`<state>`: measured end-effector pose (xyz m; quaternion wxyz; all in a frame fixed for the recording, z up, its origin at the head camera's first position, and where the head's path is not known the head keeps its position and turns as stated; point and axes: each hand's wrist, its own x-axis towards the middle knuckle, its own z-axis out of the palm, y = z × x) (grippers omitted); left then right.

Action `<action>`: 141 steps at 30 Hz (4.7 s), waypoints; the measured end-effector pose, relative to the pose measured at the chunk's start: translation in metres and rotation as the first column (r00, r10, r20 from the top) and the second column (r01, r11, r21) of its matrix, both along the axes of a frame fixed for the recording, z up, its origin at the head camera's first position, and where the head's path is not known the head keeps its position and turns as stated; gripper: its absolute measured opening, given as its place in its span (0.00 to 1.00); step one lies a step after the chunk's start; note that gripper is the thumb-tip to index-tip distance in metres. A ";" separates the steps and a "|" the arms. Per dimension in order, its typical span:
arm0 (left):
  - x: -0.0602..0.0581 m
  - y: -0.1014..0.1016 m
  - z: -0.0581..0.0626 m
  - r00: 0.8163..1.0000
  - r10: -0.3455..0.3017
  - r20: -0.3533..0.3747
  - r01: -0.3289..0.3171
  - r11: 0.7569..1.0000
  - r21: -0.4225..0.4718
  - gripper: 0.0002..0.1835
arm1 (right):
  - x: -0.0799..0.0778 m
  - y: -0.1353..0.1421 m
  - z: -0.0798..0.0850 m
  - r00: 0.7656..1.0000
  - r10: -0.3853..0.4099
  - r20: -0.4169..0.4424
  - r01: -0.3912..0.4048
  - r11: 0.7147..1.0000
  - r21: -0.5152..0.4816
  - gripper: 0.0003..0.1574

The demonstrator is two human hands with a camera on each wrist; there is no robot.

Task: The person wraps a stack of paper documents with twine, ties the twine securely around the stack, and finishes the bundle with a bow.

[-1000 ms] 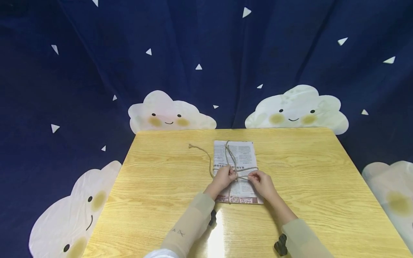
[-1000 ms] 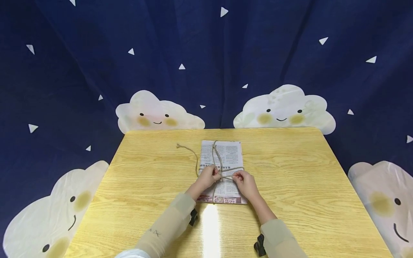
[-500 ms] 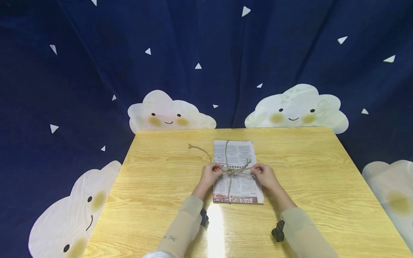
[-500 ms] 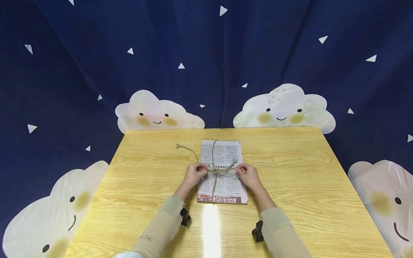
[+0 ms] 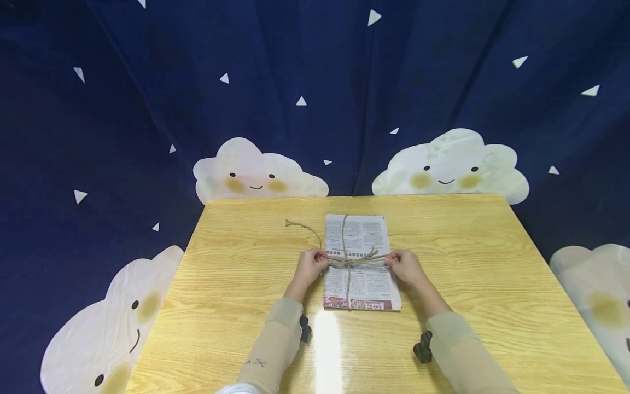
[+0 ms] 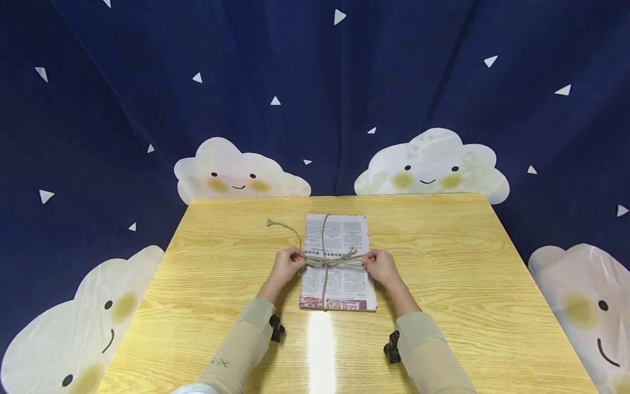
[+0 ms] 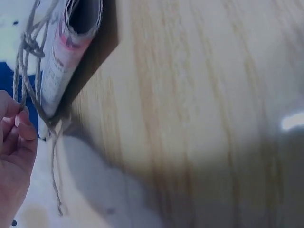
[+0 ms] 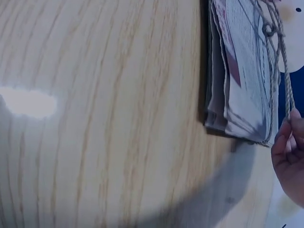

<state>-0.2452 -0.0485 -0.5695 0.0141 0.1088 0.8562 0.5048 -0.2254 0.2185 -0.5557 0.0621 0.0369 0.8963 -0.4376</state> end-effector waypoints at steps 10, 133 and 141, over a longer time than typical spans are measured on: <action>-0.002 -0.004 0.001 0.999 0.046 -0.007 -0.046 0.999 -0.028 0.05 | -0.002 0.005 0.001 0.999 0.051 -0.012 -0.050 0.992 0.112 0.06; -0.022 -0.019 0.003 0.992 -0.009 0.125 0.046 0.956 -0.291 0.21 | -0.009 -0.010 -0.014 0.993 -0.114 -0.010 0.114 0.993 0.014 0.27; -0.041 -0.050 0.035 0.998 0.004 0.062 0.015 0.953 -0.304 0.33 | -0.017 0.019 0.023 0.975 -0.024 -0.221 0.064 0.983 0.173 0.29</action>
